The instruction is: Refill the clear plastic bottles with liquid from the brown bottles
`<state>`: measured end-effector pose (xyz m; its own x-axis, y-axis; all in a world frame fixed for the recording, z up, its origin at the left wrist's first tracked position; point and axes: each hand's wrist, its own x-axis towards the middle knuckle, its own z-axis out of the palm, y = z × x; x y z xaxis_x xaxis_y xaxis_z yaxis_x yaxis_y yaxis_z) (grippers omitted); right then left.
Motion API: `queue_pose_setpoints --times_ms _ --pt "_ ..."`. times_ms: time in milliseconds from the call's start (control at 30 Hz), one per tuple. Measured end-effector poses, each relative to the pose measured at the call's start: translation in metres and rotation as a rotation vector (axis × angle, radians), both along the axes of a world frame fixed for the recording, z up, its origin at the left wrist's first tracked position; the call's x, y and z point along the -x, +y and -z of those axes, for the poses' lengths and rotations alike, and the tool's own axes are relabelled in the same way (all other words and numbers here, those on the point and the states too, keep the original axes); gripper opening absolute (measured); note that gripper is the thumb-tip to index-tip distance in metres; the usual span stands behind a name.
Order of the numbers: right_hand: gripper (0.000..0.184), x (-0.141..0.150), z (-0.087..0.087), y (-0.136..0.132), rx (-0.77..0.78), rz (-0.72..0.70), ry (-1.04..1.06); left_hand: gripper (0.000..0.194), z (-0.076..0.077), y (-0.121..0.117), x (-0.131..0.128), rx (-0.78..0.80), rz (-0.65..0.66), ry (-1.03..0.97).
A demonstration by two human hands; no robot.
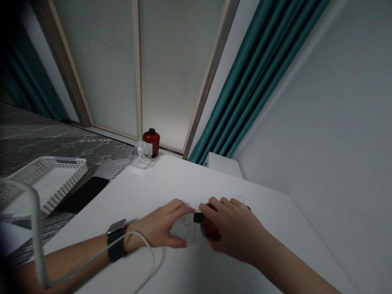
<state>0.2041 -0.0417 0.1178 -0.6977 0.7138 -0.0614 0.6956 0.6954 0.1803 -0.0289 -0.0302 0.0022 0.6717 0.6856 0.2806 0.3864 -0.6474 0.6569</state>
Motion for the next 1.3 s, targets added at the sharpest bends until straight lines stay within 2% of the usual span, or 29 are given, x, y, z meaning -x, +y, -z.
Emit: queue_pose_setpoints --times_ms 1033,1300 --pt "0.044 0.0016 -0.0033 -0.0005 -0.016 -0.021 0.006 0.078 0.005 0.0014 -0.0007 -0.013 0.008 -0.018" --pt "0.045 0.0017 -0.0019 0.0002 -0.009 -0.008 -0.005 0.076 0.0014 0.0008 -0.0006 -0.005 0.01 -0.007"
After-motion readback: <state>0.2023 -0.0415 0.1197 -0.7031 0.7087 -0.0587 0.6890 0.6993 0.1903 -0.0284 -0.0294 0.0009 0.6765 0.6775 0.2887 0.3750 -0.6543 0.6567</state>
